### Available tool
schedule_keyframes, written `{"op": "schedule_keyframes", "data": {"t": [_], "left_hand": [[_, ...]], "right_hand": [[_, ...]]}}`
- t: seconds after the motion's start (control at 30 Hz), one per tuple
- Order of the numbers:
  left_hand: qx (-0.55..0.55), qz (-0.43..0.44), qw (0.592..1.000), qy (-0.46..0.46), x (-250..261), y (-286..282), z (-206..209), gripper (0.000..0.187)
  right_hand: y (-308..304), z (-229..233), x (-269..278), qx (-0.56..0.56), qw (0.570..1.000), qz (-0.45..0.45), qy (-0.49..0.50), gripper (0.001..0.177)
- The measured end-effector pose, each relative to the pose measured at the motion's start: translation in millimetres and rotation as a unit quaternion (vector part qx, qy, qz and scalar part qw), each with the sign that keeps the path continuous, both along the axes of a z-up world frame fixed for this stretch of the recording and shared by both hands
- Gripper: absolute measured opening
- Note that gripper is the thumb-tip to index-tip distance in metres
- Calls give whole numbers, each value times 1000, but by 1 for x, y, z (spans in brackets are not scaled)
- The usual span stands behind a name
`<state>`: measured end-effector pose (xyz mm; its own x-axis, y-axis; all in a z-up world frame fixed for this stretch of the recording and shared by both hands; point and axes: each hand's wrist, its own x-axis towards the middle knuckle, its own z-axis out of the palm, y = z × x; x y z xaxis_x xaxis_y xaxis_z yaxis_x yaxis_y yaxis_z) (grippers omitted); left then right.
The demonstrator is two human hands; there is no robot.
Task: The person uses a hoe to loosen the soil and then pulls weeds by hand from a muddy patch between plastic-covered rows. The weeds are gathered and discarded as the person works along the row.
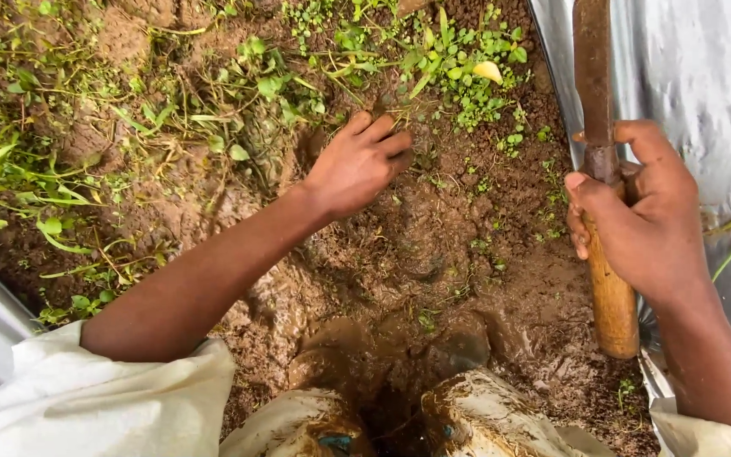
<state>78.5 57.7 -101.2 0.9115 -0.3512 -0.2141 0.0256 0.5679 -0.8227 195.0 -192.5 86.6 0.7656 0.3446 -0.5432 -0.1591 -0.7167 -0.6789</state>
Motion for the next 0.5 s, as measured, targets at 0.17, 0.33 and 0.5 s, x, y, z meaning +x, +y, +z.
{"op": "schedule_keyframes", "data": {"t": [0.17,0.33,0.5], "left_hand": [[-844,67,421,325,-6,12,20,13],[-892,33,349,285,-21,35,53,5],[-953,-9,222,204,-35,80,106,5]], "right_hand": [[-16,-11,1,55,997,32,-33,19],[-21,-10,1,63,996,40,-41,17],[-7,-1,-3,52,998,21,-33,18]]}}
